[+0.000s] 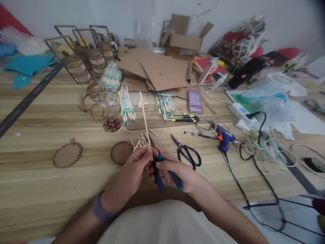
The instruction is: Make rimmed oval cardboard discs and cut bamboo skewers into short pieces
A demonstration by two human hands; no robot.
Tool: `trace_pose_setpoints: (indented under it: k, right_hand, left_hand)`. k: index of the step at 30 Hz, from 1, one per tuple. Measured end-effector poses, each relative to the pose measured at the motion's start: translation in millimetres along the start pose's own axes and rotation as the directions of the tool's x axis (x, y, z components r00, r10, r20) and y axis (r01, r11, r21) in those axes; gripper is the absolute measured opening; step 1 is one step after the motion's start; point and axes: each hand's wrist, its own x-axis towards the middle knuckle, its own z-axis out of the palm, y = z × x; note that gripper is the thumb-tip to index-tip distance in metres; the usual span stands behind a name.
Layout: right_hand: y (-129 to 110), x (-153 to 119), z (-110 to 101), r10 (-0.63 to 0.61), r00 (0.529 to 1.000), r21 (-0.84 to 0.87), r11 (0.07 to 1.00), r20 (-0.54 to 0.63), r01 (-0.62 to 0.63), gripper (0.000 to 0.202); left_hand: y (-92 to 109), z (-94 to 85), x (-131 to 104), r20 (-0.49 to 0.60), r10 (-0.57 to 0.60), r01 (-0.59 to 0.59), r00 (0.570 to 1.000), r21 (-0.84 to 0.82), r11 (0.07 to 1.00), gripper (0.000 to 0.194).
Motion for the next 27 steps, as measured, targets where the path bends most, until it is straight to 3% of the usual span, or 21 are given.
trace_pose_setpoints:
  k: [5, 8, 11, 14, 17, 19, 27]
  right_hand:
    - [0.1, -9.6, 3.6, -0.004, 1.000, -0.049, 0.999, 0.016, 0.005, 0.039]
    - [-3.8, -15.8, 5.7, -0.029, 0.999, -0.110, 0.994, -0.033, 0.025, 0.038]
    - [-12.1, -25.0, 2.4, -0.100, 0.987, -0.308, 0.950, -0.123, 0.058, 0.037]
    - [-21.9, -36.3, -7.4, -0.151, 0.979, -0.551, 0.833, -0.134, 0.053, 0.036]
    - [-29.8, -45.7, -17.3, -0.143, 0.984, -0.730, 0.683, -0.107, 0.020, 0.033]
    - [-33.2, -49.1, -21.1, -0.109, 0.989, -0.773, 0.634, -0.102, -0.010, 0.032]
    - [-38.8, -44.6, -19.8, 0.045, 0.995, -0.689, 0.719, -0.085, -0.091, 0.051]
  left_hand:
    - [7.3, 0.8, -2.3, -0.025, -0.001, 0.001, 1.000, 0.016, 1.000, 0.046]
    - [9.3, -2.9, -2.1, -0.017, 0.061, -0.060, 0.998, 0.057, 0.997, 0.040]
    - [12.0, -10.8, -1.8, -0.108, 0.181, -0.163, 0.978, 0.157, 0.974, 0.032]
    - [16.9, -17.2, -4.1, -0.158, 0.180, -0.126, 0.971, 0.299, 0.946, 0.029]
    - [20.9, -18.4, -8.5, -0.089, 0.119, -0.074, 0.989, 0.403, 0.912, 0.031]
    - [21.7, -17.0, -11.3, -0.022, 0.092, -0.073, 0.996, 0.441, 0.894, 0.030]
    - [18.7, -12.3, -15.6, 0.161, -0.043, -0.044, 0.986, 0.501, 0.864, 0.027]
